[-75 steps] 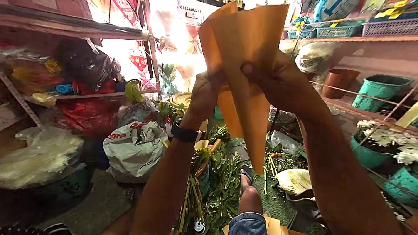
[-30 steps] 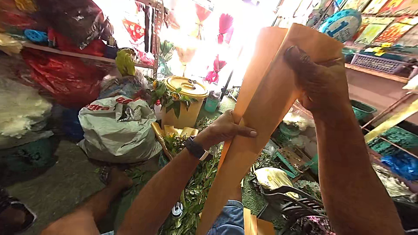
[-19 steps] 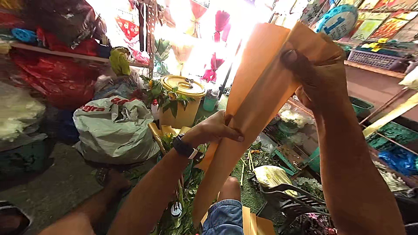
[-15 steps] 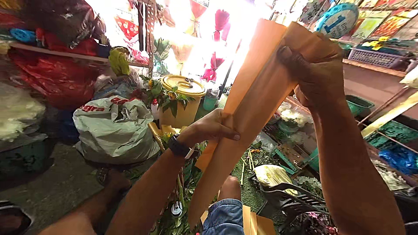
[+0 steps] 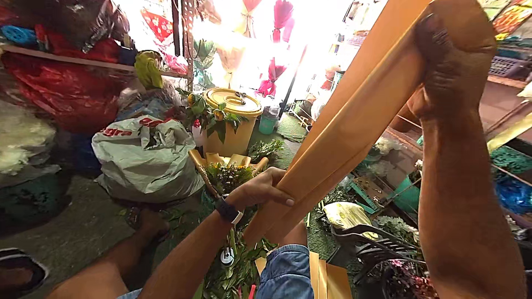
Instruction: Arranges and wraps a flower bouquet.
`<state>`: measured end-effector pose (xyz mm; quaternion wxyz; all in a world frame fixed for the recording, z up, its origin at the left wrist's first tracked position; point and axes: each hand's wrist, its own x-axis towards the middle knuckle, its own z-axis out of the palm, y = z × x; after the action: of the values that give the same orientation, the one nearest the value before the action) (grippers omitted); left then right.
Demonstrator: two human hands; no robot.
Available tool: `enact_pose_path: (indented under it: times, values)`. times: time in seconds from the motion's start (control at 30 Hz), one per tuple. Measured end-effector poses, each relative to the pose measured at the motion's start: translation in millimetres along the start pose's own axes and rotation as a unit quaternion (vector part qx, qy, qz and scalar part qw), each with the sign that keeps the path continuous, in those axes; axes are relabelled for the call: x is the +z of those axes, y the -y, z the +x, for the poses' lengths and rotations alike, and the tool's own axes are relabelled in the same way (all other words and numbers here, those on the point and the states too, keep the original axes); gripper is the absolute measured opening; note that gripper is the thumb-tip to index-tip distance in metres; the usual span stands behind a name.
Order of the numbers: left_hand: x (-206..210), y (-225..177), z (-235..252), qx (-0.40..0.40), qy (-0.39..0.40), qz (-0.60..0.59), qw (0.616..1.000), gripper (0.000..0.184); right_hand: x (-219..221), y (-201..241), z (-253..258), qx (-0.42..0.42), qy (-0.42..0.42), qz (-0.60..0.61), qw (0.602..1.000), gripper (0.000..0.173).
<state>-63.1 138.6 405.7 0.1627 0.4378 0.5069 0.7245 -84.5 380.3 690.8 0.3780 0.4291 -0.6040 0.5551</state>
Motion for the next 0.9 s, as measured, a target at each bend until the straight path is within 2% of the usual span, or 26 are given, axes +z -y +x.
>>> enact_pose_path:
  times: [0.07, 0.17, 0.23, 0.3, 0.37, 0.43, 0.53, 0.6, 0.77, 0.83, 0.9]
  values:
    - [2, 14, -10, 0.010, 0.009, -0.081, 0.997, 0.033, -11, -1, 4, 0.009, -0.006, 0.028, 1.000, 0.022]
    - [1, 39, -31, 0.022, 0.029, -0.215, 0.976, 0.064, -29, -6, 5, 0.027, 0.002, 0.025, 0.999, 0.018]
    - [1, 53, -42, 0.014, 0.065, -0.237, 0.969, 0.076, -40, -11, 0, 0.027, 0.020, 0.014, 0.999, 0.013]
    - [10, 55, -49, -0.024, 0.074, -0.235, 0.969, 0.069, -47, -18, -10, 0.031, 0.000, 0.014, 0.999, 0.012]
    - [19, 55, -53, -0.072, 0.053, -0.233, 0.968, 0.053, -55, -26, -29, 0.050, -0.015, 0.016, 0.999, 0.016]
    - [18, 64, -60, -0.090, 0.063, -0.253, 0.961, 0.048, -62, -34, -52, 0.080, -0.017, 0.020, 0.996, 0.020]
    - [18, 86, -59, -0.079, 0.141, -0.313, 0.936, 0.054, -72, -51, -106, 0.121, -0.027, 0.004, 0.992, 0.031]
    - [24, 99, -51, -0.086, 0.153, -0.337, 0.925, 0.046, -73, -65, -155, 0.147, -0.044, 0.000, 0.988, 0.034]
    - [50, 135, -34, -0.201, 0.106, -0.363, 0.904, 0.025, -89, -92, -283, 0.228, -0.157, 0.030, 0.961, 0.033]
    - [57, 147, -32, -0.222, 0.095, -0.378, 0.894, 0.028, -98, -92, -327, 0.274, -0.205, 0.007, 0.940, 0.032]
    - [59, 151, -31, -0.272, 0.069, -0.357, 0.891, 0.039, -102, -81, -366, 0.353, -0.258, -0.063, 0.897, 0.033]
